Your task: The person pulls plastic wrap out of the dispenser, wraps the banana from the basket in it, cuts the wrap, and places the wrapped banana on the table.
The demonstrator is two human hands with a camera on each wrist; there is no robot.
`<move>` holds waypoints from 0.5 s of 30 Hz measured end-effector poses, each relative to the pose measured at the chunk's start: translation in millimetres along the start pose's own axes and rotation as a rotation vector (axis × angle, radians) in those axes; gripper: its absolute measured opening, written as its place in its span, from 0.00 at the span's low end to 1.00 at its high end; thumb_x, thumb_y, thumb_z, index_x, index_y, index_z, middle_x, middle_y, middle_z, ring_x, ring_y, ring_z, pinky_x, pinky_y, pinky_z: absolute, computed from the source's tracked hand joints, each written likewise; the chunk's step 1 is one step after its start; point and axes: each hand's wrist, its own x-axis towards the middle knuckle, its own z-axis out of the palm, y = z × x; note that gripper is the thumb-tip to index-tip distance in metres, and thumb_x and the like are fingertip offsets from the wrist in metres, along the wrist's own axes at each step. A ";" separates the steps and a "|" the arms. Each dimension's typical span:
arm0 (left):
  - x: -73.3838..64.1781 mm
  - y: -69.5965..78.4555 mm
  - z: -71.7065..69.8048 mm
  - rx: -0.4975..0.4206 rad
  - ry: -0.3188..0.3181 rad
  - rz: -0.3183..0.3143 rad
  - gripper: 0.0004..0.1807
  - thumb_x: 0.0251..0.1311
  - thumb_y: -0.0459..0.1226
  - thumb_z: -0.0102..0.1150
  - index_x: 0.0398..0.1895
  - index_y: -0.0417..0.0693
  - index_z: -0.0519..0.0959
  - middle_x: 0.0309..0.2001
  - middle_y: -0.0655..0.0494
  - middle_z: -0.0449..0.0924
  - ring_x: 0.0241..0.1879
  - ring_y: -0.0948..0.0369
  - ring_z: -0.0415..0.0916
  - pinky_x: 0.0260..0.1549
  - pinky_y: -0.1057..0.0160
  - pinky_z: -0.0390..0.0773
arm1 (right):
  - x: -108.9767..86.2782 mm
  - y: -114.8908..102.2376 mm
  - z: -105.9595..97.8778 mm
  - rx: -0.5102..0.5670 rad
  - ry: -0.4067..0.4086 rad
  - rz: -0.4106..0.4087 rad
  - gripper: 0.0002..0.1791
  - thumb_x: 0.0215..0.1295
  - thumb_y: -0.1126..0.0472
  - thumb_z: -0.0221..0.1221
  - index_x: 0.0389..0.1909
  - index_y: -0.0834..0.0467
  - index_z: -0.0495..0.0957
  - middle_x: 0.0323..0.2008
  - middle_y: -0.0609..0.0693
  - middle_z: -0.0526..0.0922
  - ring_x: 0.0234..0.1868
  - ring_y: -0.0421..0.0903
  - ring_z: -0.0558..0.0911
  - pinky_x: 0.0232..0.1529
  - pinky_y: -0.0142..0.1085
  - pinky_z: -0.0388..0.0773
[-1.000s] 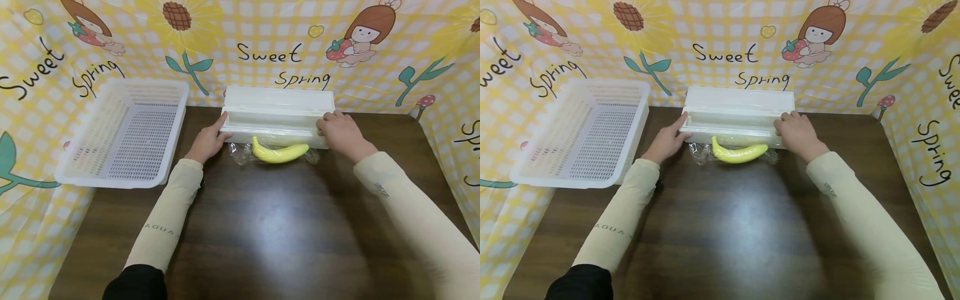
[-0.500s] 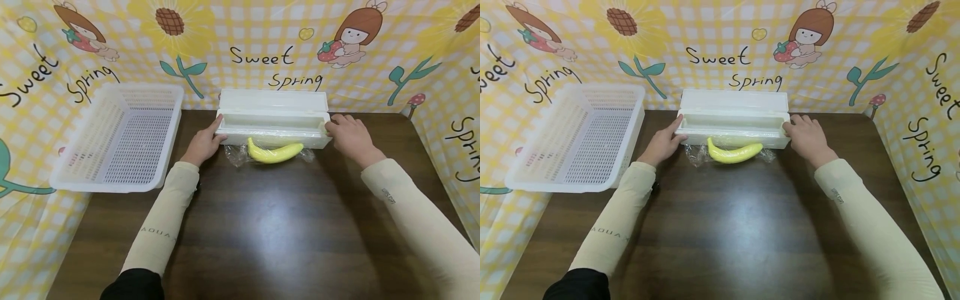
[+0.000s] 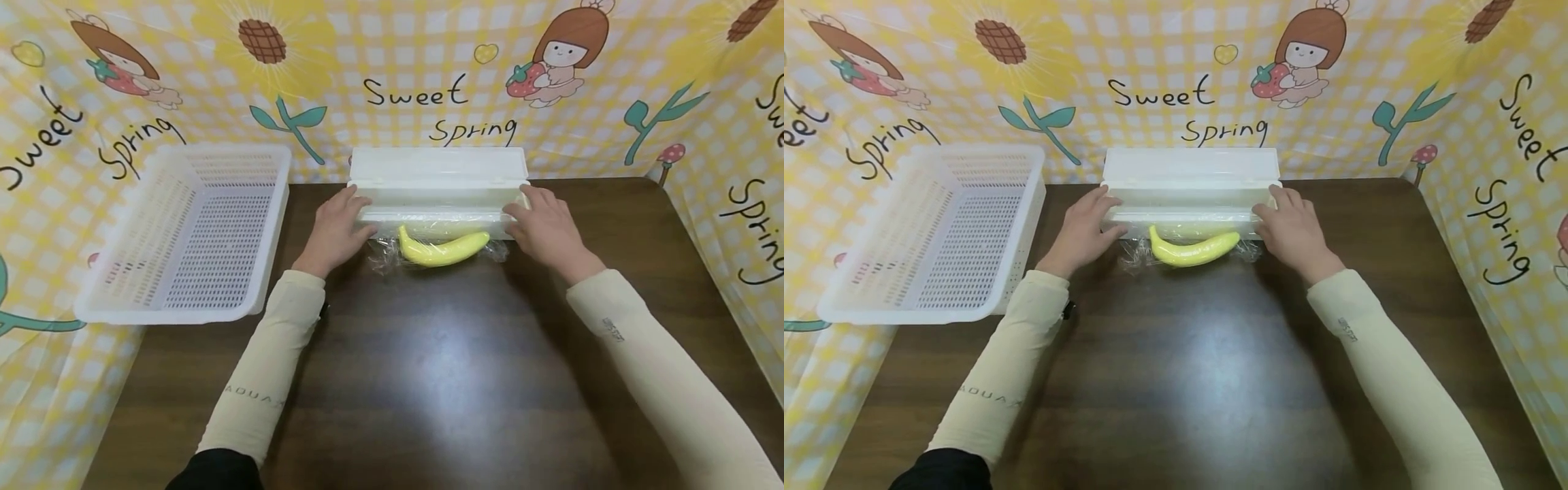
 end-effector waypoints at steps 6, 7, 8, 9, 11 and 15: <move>7.6 6.1 8.0 -0.006 0.085 0.099 0.05 0.69 0.36 0.62 0.39 0.42 0.81 0.64 0.41 0.73 0.66 0.45 0.67 0.67 0.43 0.59 | -0.2 1.6 15.7 -0.057 0.106 -0.079 0.02 0.65 0.73 0.60 0.37 0.66 0.78 0.58 0.70 0.75 0.59 0.69 0.71 0.54 0.64 0.67; 7.5 6.1 8.1 -0.024 0.092 0.099 0.05 0.69 0.36 0.61 0.38 0.42 0.81 0.63 0.41 0.74 0.65 0.45 0.68 0.67 0.43 0.59 | -1.2 2.2 17.2 -0.062 0.144 -0.098 0.02 0.64 0.74 0.60 0.34 0.66 0.77 0.56 0.69 0.76 0.57 0.69 0.72 0.53 0.64 0.68; 7.1 6.0 8.0 -0.041 0.094 0.092 0.05 0.69 0.35 0.61 0.37 0.42 0.81 0.63 0.41 0.74 0.65 0.45 0.68 0.68 0.44 0.59 | -1.8 2.7 18.6 -0.066 0.180 -0.119 0.02 0.63 0.74 0.60 0.33 0.67 0.76 0.54 0.69 0.77 0.55 0.68 0.73 0.51 0.64 0.69; 6.1 5.3 7.8 -0.060 0.094 0.080 0.05 0.69 0.35 0.61 0.36 0.43 0.80 0.63 0.42 0.74 0.65 0.45 0.68 0.68 0.44 0.58 | -2.2 3.2 19.8 -0.068 0.213 -0.137 0.03 0.63 0.74 0.59 0.32 0.67 0.75 0.53 0.69 0.78 0.54 0.68 0.74 0.51 0.63 0.70; 2.9 4.0 6.9 -0.096 0.086 0.052 0.05 0.70 0.36 0.61 0.36 0.44 0.80 0.64 0.43 0.73 0.66 0.45 0.66 0.69 0.45 0.56 | -2.4 3.0 20.9 -0.063 0.258 -0.160 0.03 0.64 0.73 0.59 0.32 0.67 0.75 0.52 0.68 0.79 0.53 0.68 0.74 0.50 0.63 0.70; -3.5 0.3 6.3 -0.134 0.080 0.037 0.06 0.71 0.37 0.61 0.35 0.45 0.79 0.65 0.44 0.73 0.68 0.46 0.65 0.71 0.45 0.53 | -4.7 1.4 20.1 -0.047 0.296 -0.167 0.03 0.65 0.70 0.60 0.33 0.67 0.76 0.51 0.68 0.79 0.53 0.68 0.75 0.50 0.63 0.70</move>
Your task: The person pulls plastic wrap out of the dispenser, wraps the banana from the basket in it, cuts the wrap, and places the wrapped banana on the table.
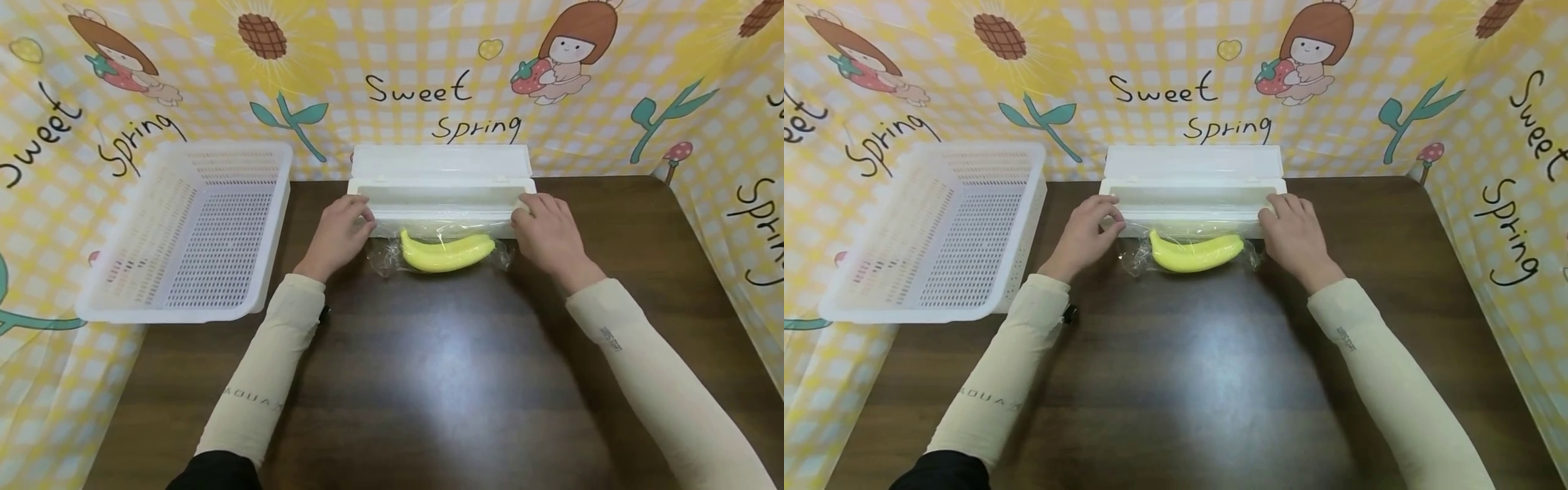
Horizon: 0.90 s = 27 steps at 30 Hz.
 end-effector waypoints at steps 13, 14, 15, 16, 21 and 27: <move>-27.4 9.5 -12.6 -0.028 0.066 0.198 0.04 0.67 0.34 0.64 0.35 0.44 0.80 0.57 0.44 0.79 0.60 0.45 0.71 0.66 0.43 0.60 | -18.8 -17.0 -22.0 0.013 0.100 -0.043 0.04 0.60 0.73 0.61 0.34 0.63 0.76 0.48 0.65 0.80 0.52 0.68 0.76 0.49 0.64 0.70; -29.5 9.9 -13.7 -0.019 0.068 0.220 0.03 0.67 0.33 0.64 0.34 0.44 0.80 0.55 0.44 0.80 0.59 0.45 0.72 0.65 0.43 0.61 | -20.9 -19.0 -23.2 0.015 0.100 -0.045 0.04 0.60 0.73 0.61 0.33 0.63 0.76 0.48 0.65 0.80 0.52 0.68 0.76 0.49 0.64 0.70; -31.5 9.6 -14.6 -0.004 0.070 0.248 0.03 0.66 0.32 0.64 0.34 0.43 0.81 0.54 0.44 0.80 0.58 0.45 0.73 0.64 0.43 0.62 | -23.0 -21.1 -23.8 0.015 0.099 -0.050 0.04 0.60 0.73 0.60 0.33 0.63 0.76 0.47 0.66 0.80 0.51 0.68 0.76 0.49 0.65 0.70; -33.5 8.7 -15.2 0.021 0.069 0.281 0.02 0.65 0.32 0.65 0.34 0.43 0.81 0.53 0.44 0.81 0.56 0.45 0.74 0.63 0.43 0.63 | -25.1 -23.4 -24.2 0.012 0.095 -0.057 0.03 0.60 0.73 0.60 0.33 0.64 0.76 0.47 0.66 0.80 0.51 0.68 0.76 0.48 0.65 0.70; -47.6 -1.5 -14.9 0.282 0.032 0.532 0.02 0.64 0.31 0.63 0.38 0.43 0.82 0.48 0.47 0.82 0.51 0.47 0.76 0.62 0.44 0.66 | -40.2 -37.1 -18.7 -0.054 0.074 -0.144 0.09 0.68 0.72 0.48 0.33 0.67 0.76 0.45 0.69 0.79 0.47 0.69 0.77 0.46 0.64 0.72; -60.3 -6.9 -8.1 0.534 0.014 0.788 0.03 0.65 0.27 0.57 0.36 0.43 0.78 0.44 0.46 0.80 0.49 0.47 0.75 0.61 0.46 0.68 | -59.7 -43.6 0.2 -0.153 0.051 -0.275 0.16 0.75 0.73 0.38 0.31 0.69 0.73 0.41 0.68 0.76 0.39 0.67 0.76 0.40 0.59 0.75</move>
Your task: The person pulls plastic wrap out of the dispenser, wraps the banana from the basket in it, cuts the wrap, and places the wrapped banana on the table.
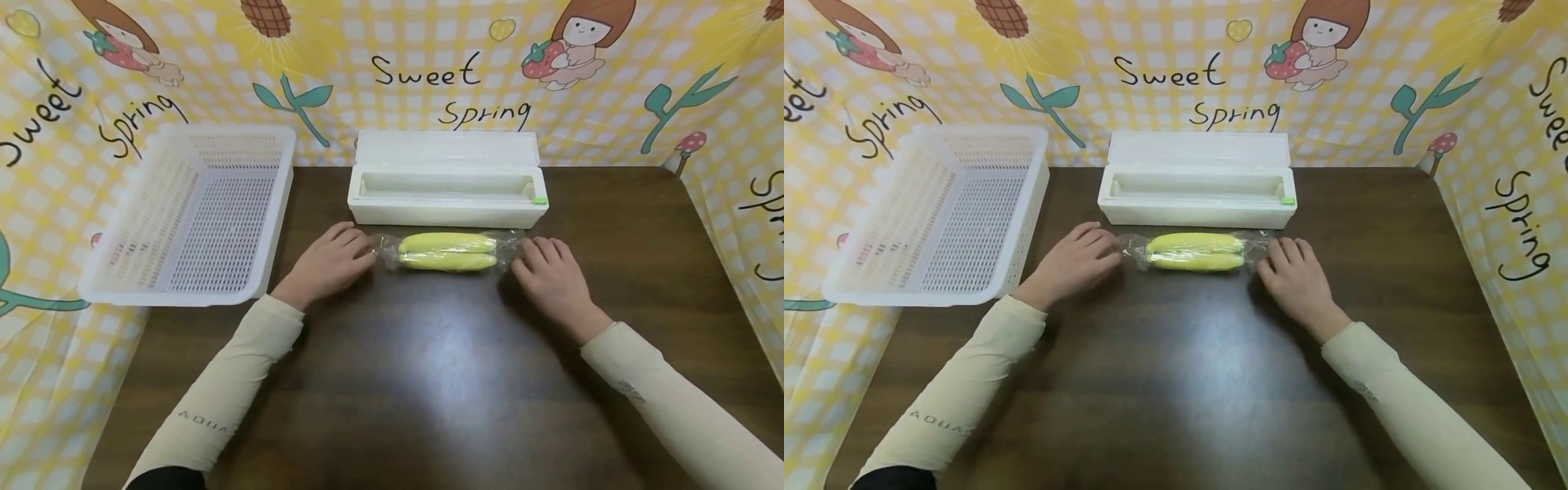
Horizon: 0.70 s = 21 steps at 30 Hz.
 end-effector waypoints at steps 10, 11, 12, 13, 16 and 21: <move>7.5 2.6 13.9 -0.045 -0.171 -0.113 0.03 0.69 0.32 0.59 0.38 0.46 0.82 0.46 0.49 0.81 0.51 0.48 0.74 0.63 0.48 0.66 | 6.4 4.0 17.6 0.053 -0.214 0.073 0.04 0.62 0.72 0.53 0.33 0.67 0.75 0.37 0.63 0.75 0.41 0.65 0.76 0.39 0.57 0.75; 8.3 2.1 14.4 -0.061 -0.178 -0.138 0.03 0.69 0.34 0.59 0.39 0.46 0.82 0.46 0.49 0.81 0.51 0.48 0.75 0.62 0.48 0.66 | 8.5 5.6 17.0 0.059 -0.218 0.092 0.03 0.61 0.72 0.54 0.34 0.67 0.76 0.37 0.63 0.75 0.41 0.66 0.76 0.38 0.57 0.75; 8.5 1.6 14.5 -0.076 -0.185 -0.161 0.03 0.69 0.35 0.60 0.39 0.46 0.82 0.46 0.49 0.81 0.51 0.48 0.75 0.62 0.48 0.66 | 10.3 7.1 15.7 0.068 -0.232 0.118 0.04 0.60 0.72 0.56 0.35 0.67 0.76 0.38 0.63 0.75 0.41 0.66 0.76 0.38 0.58 0.75; 8.3 1.4 14.1 -0.092 -0.196 -0.183 0.04 0.69 0.36 0.60 0.39 0.46 0.82 0.46 0.49 0.81 0.51 0.48 0.75 0.62 0.48 0.67 | 11.8 8.3 13.8 0.072 -0.261 0.146 0.05 0.60 0.71 0.58 0.37 0.67 0.77 0.39 0.64 0.75 0.42 0.67 0.76 0.38 0.59 0.75; 6.4 2.9 10.4 -0.129 -0.261 -0.217 0.06 0.69 0.39 0.62 0.40 0.46 0.83 0.46 0.48 0.81 0.52 0.47 0.75 0.61 0.48 0.67 | 11.2 9.9 5.0 0.098 -0.395 0.233 0.13 0.58 0.68 0.64 0.45 0.67 0.80 0.44 0.65 0.77 0.44 0.68 0.77 0.39 0.60 0.74; 4.4 9.4 -6.4 -0.184 -0.367 -0.315 0.10 0.69 0.43 0.61 0.44 0.47 0.84 0.45 0.48 0.80 0.52 0.47 0.75 0.59 0.46 0.67 | 6.2 7.0 -15.4 0.136 -0.422 0.335 0.15 0.60 0.69 0.64 0.48 0.69 0.79 0.42 0.66 0.81 0.40 0.67 0.79 0.35 0.58 0.76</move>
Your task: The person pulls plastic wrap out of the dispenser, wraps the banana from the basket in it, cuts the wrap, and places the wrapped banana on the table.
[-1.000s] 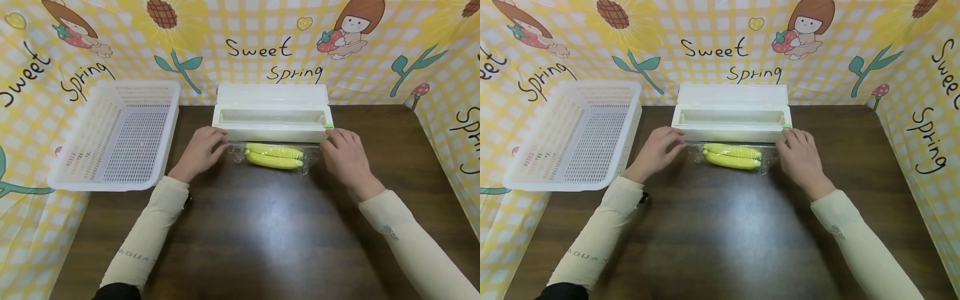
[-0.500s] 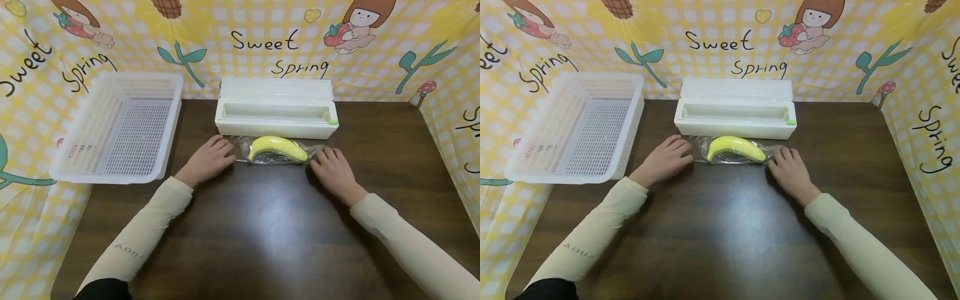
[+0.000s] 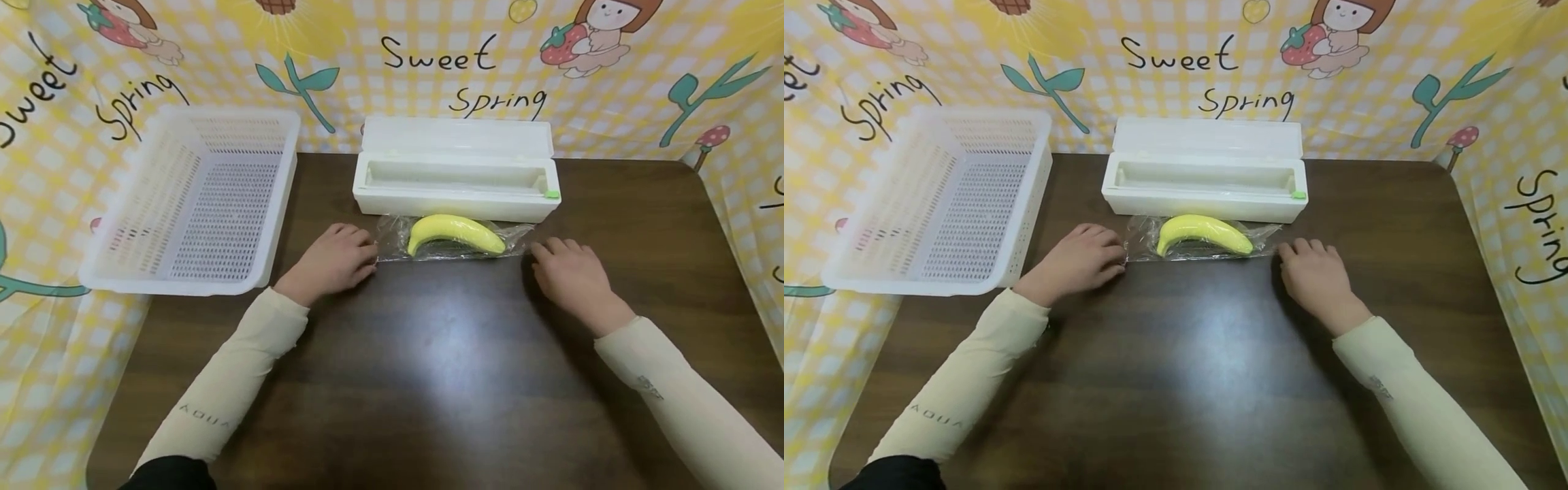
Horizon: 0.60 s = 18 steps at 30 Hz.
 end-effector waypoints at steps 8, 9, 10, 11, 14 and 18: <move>40.5 31.9 -23.1 -0.207 0.138 -0.010 0.20 0.71 0.42 0.59 0.61 0.42 0.78 0.60 0.45 0.77 0.61 0.46 0.72 0.63 0.46 0.66 | 25.2 -35.1 -7.9 0.158 0.248 -0.165 0.19 0.62 0.67 0.60 0.54 0.69 0.77 0.48 0.66 0.81 0.47 0.66 0.78 0.45 0.58 0.76; 50.2 35.8 -20.7 -0.213 0.110 0.012 0.24 0.72 0.44 0.58 0.65 0.41 0.75 0.63 0.44 0.74 0.64 0.46 0.69 0.65 0.47 0.64 | 30.8 -39.7 -5.6 0.166 0.201 -0.171 0.22 0.64 0.66 0.61 0.58 0.69 0.76 0.52 0.66 0.79 0.51 0.66 0.77 0.48 0.59 0.74; 59.3 39.1 -17.5 -0.214 0.076 0.025 0.27 0.73 0.45 0.57 0.69 0.41 0.72 0.67 0.43 0.71 0.67 0.46 0.66 0.67 0.47 0.61 | 35.8 -43.2 -2.8 0.166 0.143 -0.164 0.25 0.66 0.63 0.62 0.61 0.69 0.73 0.56 0.67 0.77 0.54 0.66 0.75 0.50 0.61 0.73; 67.4 41.7 -14.1 -0.207 0.040 0.028 0.29 0.74 0.46 0.56 0.72 0.41 0.69 0.70 0.43 0.67 0.69 0.46 0.63 0.68 0.48 0.60 | 39.9 -45.5 0.1 0.164 0.085 -0.146 0.28 0.67 0.61 0.63 0.64 0.68 0.71 0.59 0.68 0.75 0.56 0.67 0.74 0.50 0.62 0.73; 83.5 44.3 -3.6 -0.190 -0.014 -0.002 0.32 0.75 0.48 0.54 0.75 0.43 0.65 0.74 0.44 0.61 0.73 0.48 0.57 0.70 0.50 0.57 | 50.2 -45.0 8.6 0.181 -0.057 -0.078 0.35 0.68 0.57 0.65 0.70 0.67 0.65 0.63 0.69 0.70 0.58 0.68 0.72 0.52 0.64 0.71; 89.5 42.4 2.6 -0.237 0.022 -0.031 0.31 0.74 0.47 0.55 0.74 0.43 0.66 0.73 0.44 0.61 0.73 0.49 0.55 0.71 0.54 0.55 | 59.7 -36.0 13.4 0.288 -0.103 -0.033 0.37 0.70 0.56 0.64 0.72 0.68 0.62 0.65 0.67 0.68 0.62 0.68 0.70 0.59 0.62 0.67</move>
